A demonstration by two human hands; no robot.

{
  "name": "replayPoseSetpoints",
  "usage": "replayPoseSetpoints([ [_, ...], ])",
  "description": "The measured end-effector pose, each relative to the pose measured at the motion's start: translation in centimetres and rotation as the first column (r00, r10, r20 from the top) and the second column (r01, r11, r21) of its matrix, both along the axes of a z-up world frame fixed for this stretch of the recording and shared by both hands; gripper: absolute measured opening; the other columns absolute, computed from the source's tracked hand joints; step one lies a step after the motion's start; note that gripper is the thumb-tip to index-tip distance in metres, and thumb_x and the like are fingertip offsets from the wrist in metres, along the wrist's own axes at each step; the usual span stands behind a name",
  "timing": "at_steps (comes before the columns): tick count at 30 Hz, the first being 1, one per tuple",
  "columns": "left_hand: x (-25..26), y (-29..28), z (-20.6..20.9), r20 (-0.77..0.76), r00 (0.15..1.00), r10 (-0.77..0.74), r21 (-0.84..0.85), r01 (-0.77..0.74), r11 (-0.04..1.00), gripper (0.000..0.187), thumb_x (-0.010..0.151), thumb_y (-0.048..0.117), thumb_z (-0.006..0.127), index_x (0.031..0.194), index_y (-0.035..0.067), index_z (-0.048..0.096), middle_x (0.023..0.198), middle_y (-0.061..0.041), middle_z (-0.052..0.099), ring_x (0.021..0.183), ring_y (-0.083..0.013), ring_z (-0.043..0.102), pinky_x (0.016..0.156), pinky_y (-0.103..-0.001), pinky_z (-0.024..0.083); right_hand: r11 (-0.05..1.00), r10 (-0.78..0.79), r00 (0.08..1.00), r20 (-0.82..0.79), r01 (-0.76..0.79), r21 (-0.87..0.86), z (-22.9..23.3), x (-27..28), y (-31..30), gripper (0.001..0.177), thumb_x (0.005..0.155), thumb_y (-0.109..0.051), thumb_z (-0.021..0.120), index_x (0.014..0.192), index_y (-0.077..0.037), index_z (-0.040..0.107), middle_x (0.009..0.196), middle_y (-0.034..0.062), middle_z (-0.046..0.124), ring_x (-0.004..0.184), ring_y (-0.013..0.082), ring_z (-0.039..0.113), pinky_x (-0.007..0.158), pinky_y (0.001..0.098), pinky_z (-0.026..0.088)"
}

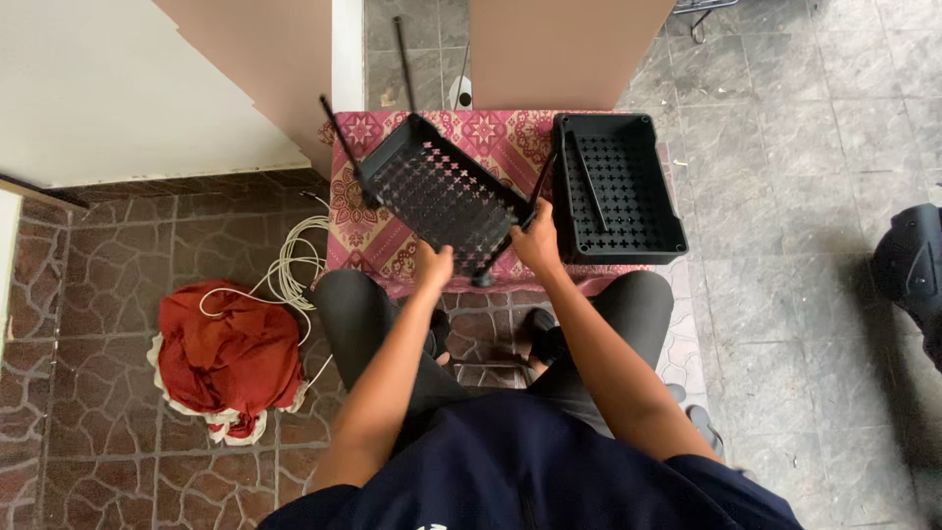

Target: The person sits on the floor and assembles a black plastic tray with legs. They insert the legs into the tray, then attach wheels to the bottom of the legs, and finally place the tray on top of the assembled legs.

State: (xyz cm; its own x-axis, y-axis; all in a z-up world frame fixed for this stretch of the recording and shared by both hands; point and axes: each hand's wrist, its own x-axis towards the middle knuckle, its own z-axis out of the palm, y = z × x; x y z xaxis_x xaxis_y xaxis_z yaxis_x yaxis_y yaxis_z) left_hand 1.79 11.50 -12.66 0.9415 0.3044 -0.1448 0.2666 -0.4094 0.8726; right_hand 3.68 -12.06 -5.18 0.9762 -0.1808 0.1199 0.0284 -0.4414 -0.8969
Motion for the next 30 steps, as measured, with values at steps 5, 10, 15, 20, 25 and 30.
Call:
replayPoseSetpoints([
  [5, 2.4, 4.9, 2.3, -0.063, 0.983, -0.172, 0.204, 0.181, 0.962, 0.03, 0.086, 0.015, 0.066, 0.11, -0.003, 0.065, 0.104, -0.028, 0.071, 0.103, -0.046, 0.067, 0.089, -0.052, 0.052, 0.996, 0.056, 0.995, -0.08, -0.062, -0.069, -0.4, -2.0, -0.3, 0.038, 0.087, -0.013, 0.077, 0.117, 0.002, 0.059, 0.103, 0.027, 0.073, 0.099, 0.042, 0.071, 0.086, 0.0459, 0.055],
  [10, 3.6, 5.4, 4.3, -0.031, 0.984, -0.174, 0.271, 0.176, 0.946, 0.02, 0.093, 0.015, 0.064, 0.107, 0.0, 0.067, 0.093, -0.027, 0.071, 0.093, -0.0445, 0.069, 0.079, -0.052, 0.052, 0.989, 0.081, 0.98, -0.18, -0.102, -0.107, 1.3, -4.4, 1.1, 0.039, 0.078, -0.017, 0.082, 0.101, 0.004, 0.058, 0.093, 0.0274, 0.071, 0.089, 0.0414, 0.072, 0.079, 0.0458, 0.056],
  [15, 3.5, 4.5, 5.4, 0.148, 0.971, -0.186, 0.063, 0.178, 0.982, 0.033, 0.096, 0.013, 0.062, 0.126, 0.003, 0.068, 0.092, -0.023, 0.074, 0.083, -0.0323, 0.075, 0.078, -0.047, 0.055, 1.0, 0.003, 0.986, -0.165, -0.004, -0.008, 1.8, -6.3, 2.2, 0.036, 0.081, -0.016, 0.077, 0.102, 0.004, 0.056, 0.092, 0.0257, 0.071, 0.088, 0.0405, 0.071, 0.078, 0.0452, 0.055],
  [20, 0.4, 3.9, 5.1, 0.303, 0.936, -0.178, -0.022, 0.193, 0.981, 0.059, 0.093, 0.008, 0.064, 0.149, -0.001, 0.047, 0.14, -0.023, 0.061, 0.125, -0.0326, 0.062, 0.102, -0.042, 0.048, 0.996, -0.037, 0.999, -0.029, 0.035, -0.08, 1.6, -6.6, 2.2, 0.039, 0.084, -0.021, 0.082, 0.104, 0.005, 0.061, 0.09, 0.0247, 0.07, 0.083, 0.0383, 0.07, 0.075, 0.0439, 0.054],
  [25, -2.3, 2.7, 4.5, 0.271, 0.932, -0.243, 0.042, 0.241, 0.97, 0.069, 0.099, 0.014, 0.062, 0.16, 0.004, 0.032, 0.154, -0.024, 0.049, 0.142, -0.0368, 0.048, 0.115, -0.041, 0.038, 0.996, -0.068, 0.997, -0.024, 0.069, 0.058, 3.1, -7.6, 2.2, 0.032, 0.09, -0.022, 0.079, 0.106, 0.004, 0.068, 0.091, 0.0193, 0.073, 0.079, 0.0305, 0.071, 0.073, 0.0388, 0.055],
  [30, -2.4, 2.4, 3.4, 0.278, 0.916, -0.289, -0.048, 0.314, 0.948, 0.065, 0.105, 0.015, 0.056, 0.161, 0.003, 0.025, 0.158, -0.026, 0.044, 0.146, -0.0384, 0.045, 0.115, -0.043, 0.038, 0.991, -0.078, 0.979, 0.19, 0.096, -0.09, 4.2, -8.4, 1.3, 0.031, 0.092, -0.018, 0.081, 0.107, 0.007, 0.07, 0.094, 0.0223, 0.07, 0.08, 0.0304, 0.067, 0.07, 0.0401, 0.053],
])
